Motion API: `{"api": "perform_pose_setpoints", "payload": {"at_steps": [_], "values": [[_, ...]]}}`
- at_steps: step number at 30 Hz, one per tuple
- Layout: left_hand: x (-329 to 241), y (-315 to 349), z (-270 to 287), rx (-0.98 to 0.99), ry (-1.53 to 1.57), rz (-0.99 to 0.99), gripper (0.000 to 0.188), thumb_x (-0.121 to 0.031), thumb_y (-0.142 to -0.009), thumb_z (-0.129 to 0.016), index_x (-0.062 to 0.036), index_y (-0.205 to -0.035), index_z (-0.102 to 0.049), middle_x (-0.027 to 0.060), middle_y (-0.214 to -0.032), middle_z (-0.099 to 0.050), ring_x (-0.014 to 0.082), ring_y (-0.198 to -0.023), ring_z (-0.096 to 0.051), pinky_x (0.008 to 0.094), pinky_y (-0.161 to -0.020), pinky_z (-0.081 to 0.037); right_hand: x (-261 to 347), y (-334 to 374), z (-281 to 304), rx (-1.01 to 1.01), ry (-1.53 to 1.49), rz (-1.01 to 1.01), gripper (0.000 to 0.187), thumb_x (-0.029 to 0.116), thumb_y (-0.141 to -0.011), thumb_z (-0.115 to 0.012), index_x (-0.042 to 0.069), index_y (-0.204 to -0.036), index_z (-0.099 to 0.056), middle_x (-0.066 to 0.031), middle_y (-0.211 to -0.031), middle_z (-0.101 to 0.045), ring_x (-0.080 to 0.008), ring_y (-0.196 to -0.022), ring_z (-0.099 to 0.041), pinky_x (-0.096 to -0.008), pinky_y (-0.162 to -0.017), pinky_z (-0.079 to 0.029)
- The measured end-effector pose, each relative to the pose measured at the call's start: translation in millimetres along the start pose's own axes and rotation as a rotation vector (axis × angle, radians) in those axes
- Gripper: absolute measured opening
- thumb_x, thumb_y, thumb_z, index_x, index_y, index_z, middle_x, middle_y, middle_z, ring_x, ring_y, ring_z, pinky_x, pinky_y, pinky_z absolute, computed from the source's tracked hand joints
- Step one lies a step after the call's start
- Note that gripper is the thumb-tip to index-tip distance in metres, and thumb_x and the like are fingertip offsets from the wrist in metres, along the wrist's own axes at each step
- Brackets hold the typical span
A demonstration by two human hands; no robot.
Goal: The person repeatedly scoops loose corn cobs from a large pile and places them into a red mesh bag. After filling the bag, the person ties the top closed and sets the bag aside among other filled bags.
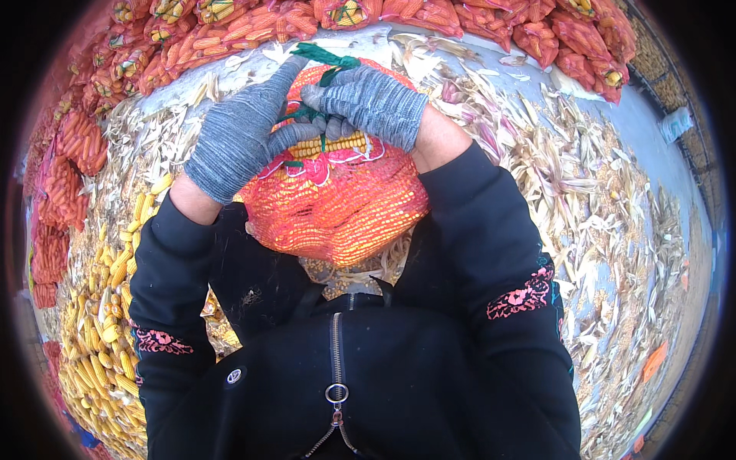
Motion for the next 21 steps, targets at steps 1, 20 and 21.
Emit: {"api": "perform_pose_setpoints", "payload": {"at_steps": [1, 20, 21], "values": [[2.1, 2.5, -0.2, -0.01, -0.062, -0.05, 0.05, -0.035, -0.081, -0.066, -0.0129, -0.124, -0.052, 0.0148, -0.091, -0.065, 0.0317, -0.083, -0.064, 0.0395, -0.071, -0.05, 1.3, 0.5, 1.6, 0.03, -0.068, 0.038, 0.022, 0.022, -0.088, -0.062, 0.001, -0.089, -0.067, -0.0052, -0.071, -0.064, -0.0089, -0.058, -0.058, -0.0192, -0.052, -0.045], [-2.6, 47.5, -18.8, -0.063, 0.075, -0.122, 0.02, -0.022, -0.081, -0.065, -0.0108, -0.098, -0.07, 0.0078, -0.087, -0.067, 0.0288, -0.079, -0.063, 0.0332, -0.071, -0.051, 10.2, 14.7, 8.8, 0.158, 0.095, 0.264, 0.018, 0.002, -0.073, -0.071, 0.001, -0.09, -0.066, -0.0045, -0.089, -0.066, -0.0137, -0.087, -0.061, -0.0251, -0.082, -0.048], [0.0, 44.9, -16.5, -0.089, 0.077, -0.162, 0.02, -0.022, -0.081, -0.065, -0.0105, -0.096, -0.07, 0.0078, -0.088, -0.066, 0.0283, -0.081, -0.062, 0.0323, -0.072, -0.05, 11.1, 14.2, 8.5, 0.127, 0.151, 0.263, 0.017, 0.002, -0.073, -0.071, 0.001, -0.089, -0.066, -0.0033, -0.087, -0.064, -0.0124, -0.084, -0.06, -0.0249, -0.08, -0.048]]}}
Point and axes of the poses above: each hand's wrist, its own y-axis away from the middle knuckle, its own z-axis out of the back of the hand, x = y × z, the point moved 2 cm from there along -y, towards the middle knuckle
